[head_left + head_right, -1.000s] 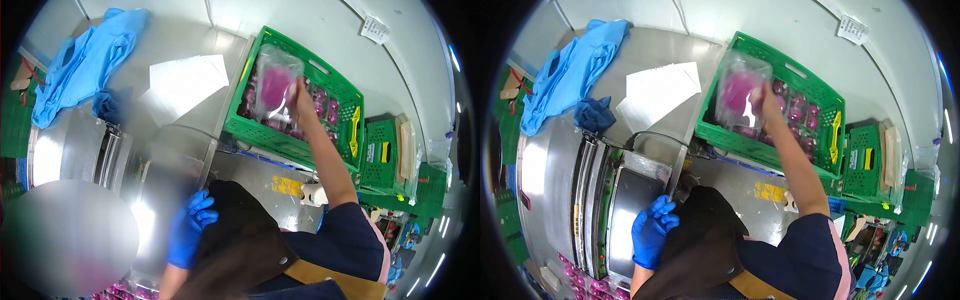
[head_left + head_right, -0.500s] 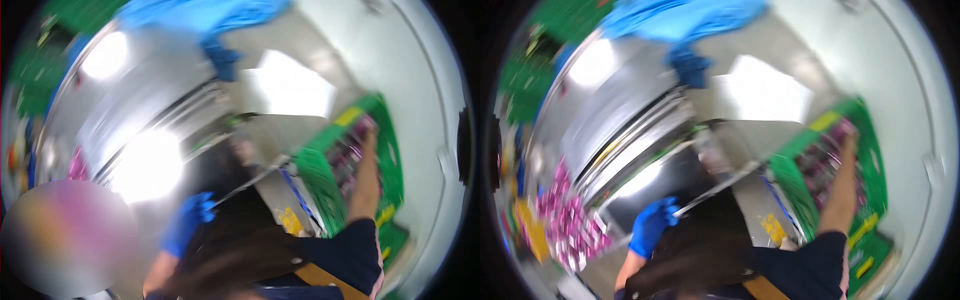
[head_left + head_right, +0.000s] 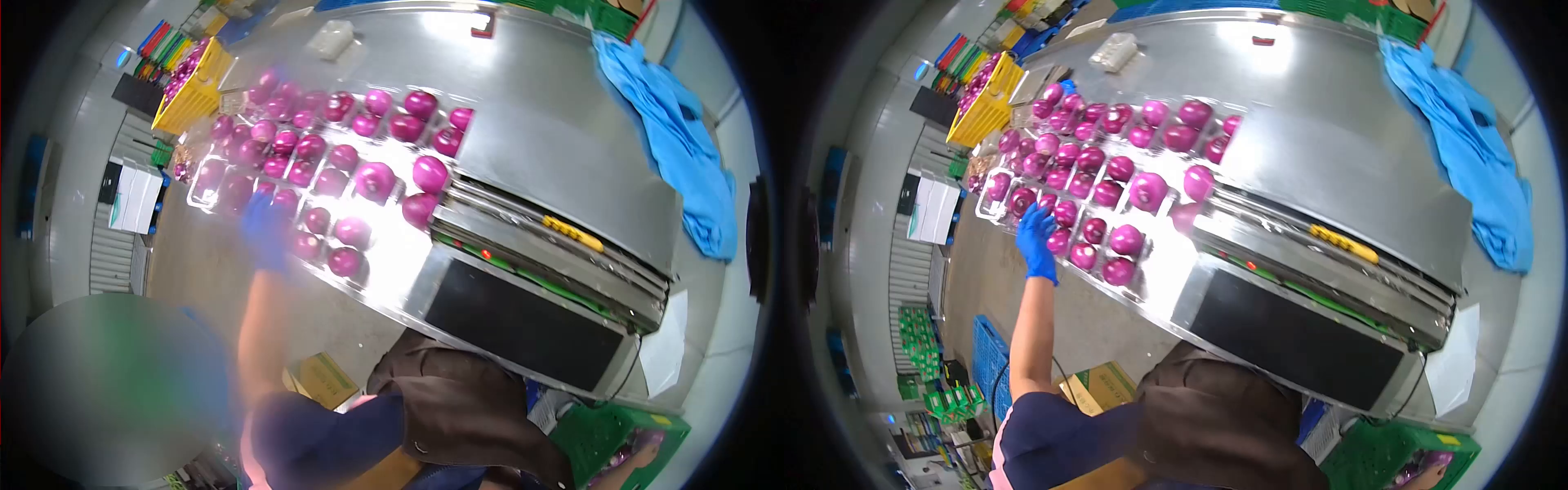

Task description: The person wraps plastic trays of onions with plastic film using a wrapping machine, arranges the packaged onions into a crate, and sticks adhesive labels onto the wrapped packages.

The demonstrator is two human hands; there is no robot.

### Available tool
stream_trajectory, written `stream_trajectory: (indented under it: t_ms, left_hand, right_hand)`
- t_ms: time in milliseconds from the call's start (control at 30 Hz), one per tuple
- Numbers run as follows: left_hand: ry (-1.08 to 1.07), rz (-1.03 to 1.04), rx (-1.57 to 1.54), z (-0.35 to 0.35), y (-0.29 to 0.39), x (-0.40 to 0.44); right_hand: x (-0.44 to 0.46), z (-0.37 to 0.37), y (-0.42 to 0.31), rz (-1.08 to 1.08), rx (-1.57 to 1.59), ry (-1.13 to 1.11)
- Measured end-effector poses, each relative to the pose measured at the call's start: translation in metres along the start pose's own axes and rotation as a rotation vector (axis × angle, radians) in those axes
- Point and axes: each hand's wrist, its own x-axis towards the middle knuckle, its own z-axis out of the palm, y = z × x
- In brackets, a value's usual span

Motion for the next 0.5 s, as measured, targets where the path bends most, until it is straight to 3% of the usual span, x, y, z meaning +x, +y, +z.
stream_trajectory:
  t_ms: [100,133,200,267,333,433,467,500]
  left_hand:
    - [0.366,0.045,0.325,-0.118,-0.069,0.124]
    - [0.42,0.022,0.487,-0.174,-0.114,0.173]
    - [0.349,-0.042,0.982,-0.296,-0.218,0.271]
    - [0.421,-0.153,0.812,-0.311,-0.226,0.3]
    - [0.489,-0.319,0.46,-0.289,-0.183,0.299]
    - [0.609,-0.442,0.182,-0.238,-0.128,0.285]
    - [0.641,-0.471,0.343,-0.221,-0.108,0.28]
    - [0.59,-0.366,0.34,-0.273,-0.177,0.319]
  right_hand:
    - [-0.007,0.027,-0.01,-0.2,0.318,0.03]
    - [-0.01,0.029,-0.016,-0.288,0.429,0.018]
    - [-0.014,0.02,-0.029,-0.394,0.335,-0.063]
    - [-0.034,0.002,-0.039,-0.437,0.257,-0.092]
    - [-0.059,-0.026,-0.059,-0.422,0.201,-0.067]
    - [-0.085,-0.063,-0.097,-0.358,0.147,-0.018]
    - [-0.099,-0.073,-0.118,-0.341,0.143,-0.009]
    - [-0.116,-0.085,-0.141,-0.324,0.14,0.0]
